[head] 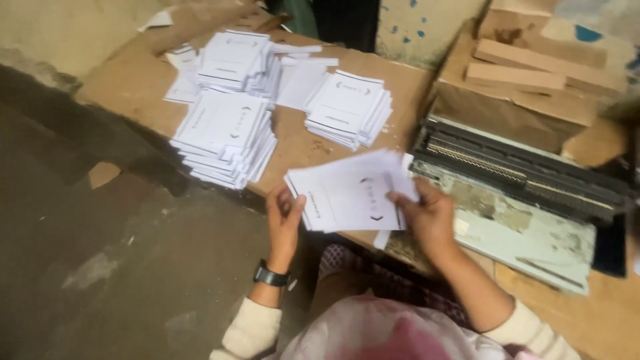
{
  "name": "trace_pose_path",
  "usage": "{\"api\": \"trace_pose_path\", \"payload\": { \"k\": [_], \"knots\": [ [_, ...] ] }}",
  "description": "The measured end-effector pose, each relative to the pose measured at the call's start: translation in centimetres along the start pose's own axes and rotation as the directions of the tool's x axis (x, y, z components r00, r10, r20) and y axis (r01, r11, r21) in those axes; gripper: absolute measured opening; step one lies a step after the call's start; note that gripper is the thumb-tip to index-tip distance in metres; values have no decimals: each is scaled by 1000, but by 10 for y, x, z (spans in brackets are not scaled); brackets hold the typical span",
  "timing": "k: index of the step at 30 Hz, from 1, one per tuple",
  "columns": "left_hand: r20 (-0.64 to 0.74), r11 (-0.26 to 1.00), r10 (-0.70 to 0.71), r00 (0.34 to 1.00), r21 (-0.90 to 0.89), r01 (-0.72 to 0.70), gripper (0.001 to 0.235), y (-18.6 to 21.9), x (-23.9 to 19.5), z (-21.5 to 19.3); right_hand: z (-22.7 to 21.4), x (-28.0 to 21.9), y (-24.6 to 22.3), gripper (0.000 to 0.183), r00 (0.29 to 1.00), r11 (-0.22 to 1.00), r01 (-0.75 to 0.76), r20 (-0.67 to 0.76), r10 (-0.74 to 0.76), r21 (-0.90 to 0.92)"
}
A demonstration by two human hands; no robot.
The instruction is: The person is manually punching holes in stacks of paper using a punching machine, likely for spiral or comb binding.
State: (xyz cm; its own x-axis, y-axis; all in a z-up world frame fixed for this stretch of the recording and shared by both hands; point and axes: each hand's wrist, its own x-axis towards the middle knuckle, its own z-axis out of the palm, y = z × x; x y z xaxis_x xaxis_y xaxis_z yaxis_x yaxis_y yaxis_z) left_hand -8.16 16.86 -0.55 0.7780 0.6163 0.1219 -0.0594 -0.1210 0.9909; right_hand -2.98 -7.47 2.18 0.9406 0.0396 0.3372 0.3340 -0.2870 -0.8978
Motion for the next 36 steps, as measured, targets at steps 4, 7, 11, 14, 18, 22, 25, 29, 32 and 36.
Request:
{"api": "trace_pose_path", "payload": {
  "k": [4,7,11,14,18,22,25,29,32,36],
  "knots": [
    [470,925,-238,850,-157,346,68,42,-19,46,-56,-3,6,21,918,866,-346,-62,392,361],
    [623,972,-162,766,-34,233,46,-28,-20,91,-89,-22,4,20,877,850,-433,-77,474,300],
    [793,883,-38,608,311,-350,45,31,-57,121,-112,-50,-13,36,863,865,-501,-53,502,36],
    [816,856,69,574,247,-454,45,66,-72,140,-130,-53,-5,31,894,910,-414,-172,413,30],
    [751,992,108,651,-36,-123,54,64,-60,169,-155,-49,-18,32,890,949,-275,-333,313,156],
    [751,932,246,613,-358,65,47,8,-43,204,-169,-45,33,25,902,970,-163,-372,221,181],
    [756,943,256,602,-331,16,51,-17,-43,210,-170,-53,83,23,891,948,-230,-343,296,222],
    [771,938,286,569,-347,-2,47,2,-50,206,-167,-55,78,57,918,950,-174,-306,252,260],
    [718,936,331,612,-332,-116,47,-1,-52,219,-167,-40,76,71,944,948,-54,-294,151,313],
    [741,988,102,664,-152,17,78,14,-71,224,-155,-40,96,44,900,957,-170,-358,249,237]
  ]
}}
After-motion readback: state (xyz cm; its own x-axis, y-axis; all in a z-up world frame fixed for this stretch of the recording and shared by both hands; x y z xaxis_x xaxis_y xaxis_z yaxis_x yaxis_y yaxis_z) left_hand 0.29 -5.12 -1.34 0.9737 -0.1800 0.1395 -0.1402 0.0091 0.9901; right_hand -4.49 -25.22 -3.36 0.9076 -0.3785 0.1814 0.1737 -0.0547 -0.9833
